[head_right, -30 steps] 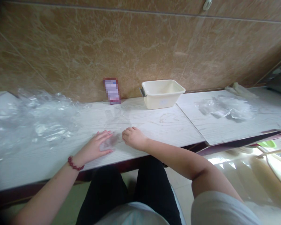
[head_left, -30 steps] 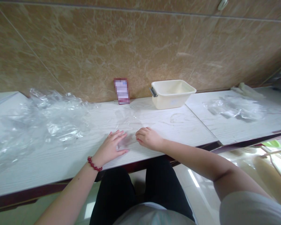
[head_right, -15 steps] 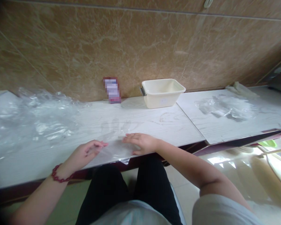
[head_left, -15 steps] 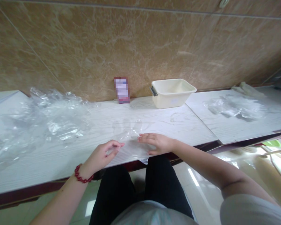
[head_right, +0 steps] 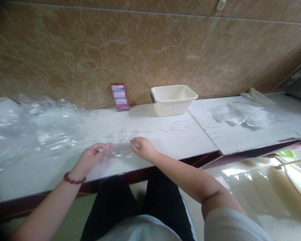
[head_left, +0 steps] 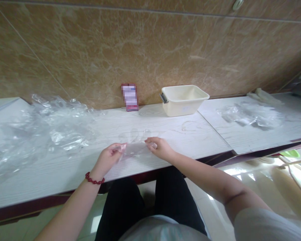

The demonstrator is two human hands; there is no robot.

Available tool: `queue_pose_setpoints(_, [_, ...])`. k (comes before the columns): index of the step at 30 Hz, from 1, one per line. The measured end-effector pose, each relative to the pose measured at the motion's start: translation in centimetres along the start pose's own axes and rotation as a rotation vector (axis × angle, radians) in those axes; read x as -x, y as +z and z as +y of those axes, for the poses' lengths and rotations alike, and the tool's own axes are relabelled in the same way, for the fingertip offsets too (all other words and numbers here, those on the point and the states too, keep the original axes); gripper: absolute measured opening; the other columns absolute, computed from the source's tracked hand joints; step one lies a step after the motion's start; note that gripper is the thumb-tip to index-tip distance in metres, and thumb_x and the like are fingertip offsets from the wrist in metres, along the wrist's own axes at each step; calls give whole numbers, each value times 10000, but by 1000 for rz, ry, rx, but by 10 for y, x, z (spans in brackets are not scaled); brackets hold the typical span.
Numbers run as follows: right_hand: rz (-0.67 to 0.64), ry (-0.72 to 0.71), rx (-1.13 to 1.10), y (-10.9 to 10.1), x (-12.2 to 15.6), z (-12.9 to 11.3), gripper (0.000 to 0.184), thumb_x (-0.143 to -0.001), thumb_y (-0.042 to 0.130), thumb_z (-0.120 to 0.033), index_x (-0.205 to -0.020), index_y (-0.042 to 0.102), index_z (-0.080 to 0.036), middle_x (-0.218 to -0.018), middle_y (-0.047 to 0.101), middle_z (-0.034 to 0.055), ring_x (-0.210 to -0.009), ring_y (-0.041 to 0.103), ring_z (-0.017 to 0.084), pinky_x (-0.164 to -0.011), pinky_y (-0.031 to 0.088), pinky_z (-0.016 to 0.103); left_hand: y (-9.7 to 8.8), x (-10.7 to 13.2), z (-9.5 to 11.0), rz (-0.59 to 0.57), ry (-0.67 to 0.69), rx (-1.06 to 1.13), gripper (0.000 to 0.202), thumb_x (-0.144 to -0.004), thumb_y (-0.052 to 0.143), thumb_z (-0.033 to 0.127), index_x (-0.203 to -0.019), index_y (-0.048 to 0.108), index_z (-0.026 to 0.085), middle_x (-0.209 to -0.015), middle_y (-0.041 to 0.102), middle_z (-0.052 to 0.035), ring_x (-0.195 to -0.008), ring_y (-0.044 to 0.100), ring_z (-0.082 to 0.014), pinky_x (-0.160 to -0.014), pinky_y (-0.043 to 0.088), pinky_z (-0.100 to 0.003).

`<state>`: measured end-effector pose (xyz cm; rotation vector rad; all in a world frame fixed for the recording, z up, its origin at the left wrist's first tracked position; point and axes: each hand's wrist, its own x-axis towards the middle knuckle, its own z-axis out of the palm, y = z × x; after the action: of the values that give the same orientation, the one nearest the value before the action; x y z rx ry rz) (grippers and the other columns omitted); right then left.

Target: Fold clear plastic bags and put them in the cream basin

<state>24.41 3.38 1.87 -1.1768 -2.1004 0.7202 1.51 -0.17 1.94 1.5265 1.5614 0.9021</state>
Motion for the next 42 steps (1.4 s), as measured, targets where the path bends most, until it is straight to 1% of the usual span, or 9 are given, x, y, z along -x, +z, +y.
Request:
queue_pose_setpoints(3, [82,113,39,4,-20,3,147,-701,522,-245,-802,589,-162,-893,611,55,-860,547,141,-778,408,254,2,-22,2,138,-14,101,375,-636,563,454,-842,605,143,-769,636,-49,-699,571,-167,-644,438,-262])
queue_pose_setpoints(8, [86,319,116,5,-45,6,94,-673,533,-241,-695,571,-158,-814,576,65,-784,533,140,-702,414,249,4,-51,2,211,-109,114,304,-587,587,403,-726,614,134,-687,620,-29,-648,543,-152,-620,407,-250])
queue_pose_setpoints(12, [123,387,119,7,-54,12,206,-634,560,-236,-827,542,-164,-879,550,62,-754,519,125,-686,411,247,7,-64,1,254,-195,111,301,-540,599,364,-727,625,129,-662,615,-28,-609,532,-148,-562,386,-236])
queue_pose_setpoints(16, [152,377,116,11,-61,21,286,-628,566,-239,-899,515,-159,-871,551,47,-734,515,115,-673,410,233,7,-76,-1,230,-187,39,336,-516,607,409,-702,633,131,-615,602,-20,-580,519,-145,-513,360,-225])
queue_pose_setpoints(19, [150,365,153,10,-65,23,179,-663,537,-273,-798,561,-158,-838,553,55,-706,521,114,-693,407,234,6,-82,-2,232,-184,-100,352,-509,609,443,-670,627,131,-552,572,-6,-543,505,-146,-486,339,-230])
queue_pose_setpoints(23, [129,373,206,5,-67,22,126,-674,514,-259,-701,583,-158,-789,563,65,-682,534,124,-701,405,236,5,-85,-2,252,-106,-177,389,-511,613,468,-715,621,137,-601,589,-11,-577,526,-163,-510,358,-242])
queue_pose_setpoints(29, [144,403,112,4,-69,26,172,-676,504,-226,-833,534,-160,-821,599,40,-734,549,126,-677,418,238,9,-87,-5,176,14,39,360,-569,615,403,-817,607,143,-825,632,-62,-747,560,-164,-698,418,-268])
queue_pose_setpoints(35, [133,444,26,-1,-77,36,307,-672,534,-276,-953,465,-174,-884,603,30,-766,550,115,-701,418,245,13,-98,-5,100,96,242,333,-590,619,389,-805,576,138,-756,612,-41,-687,550,-128,-690,434,-269])
queue_pose_setpoints(42, [83,432,120,-3,-78,44,305,-675,503,-180,-978,467,-169,-836,608,25,-755,551,132,-692,416,248,17,-112,-11,64,96,217,345,-575,629,392,-801,577,136,-771,613,-47,-684,553,-128,-684,435,-271])
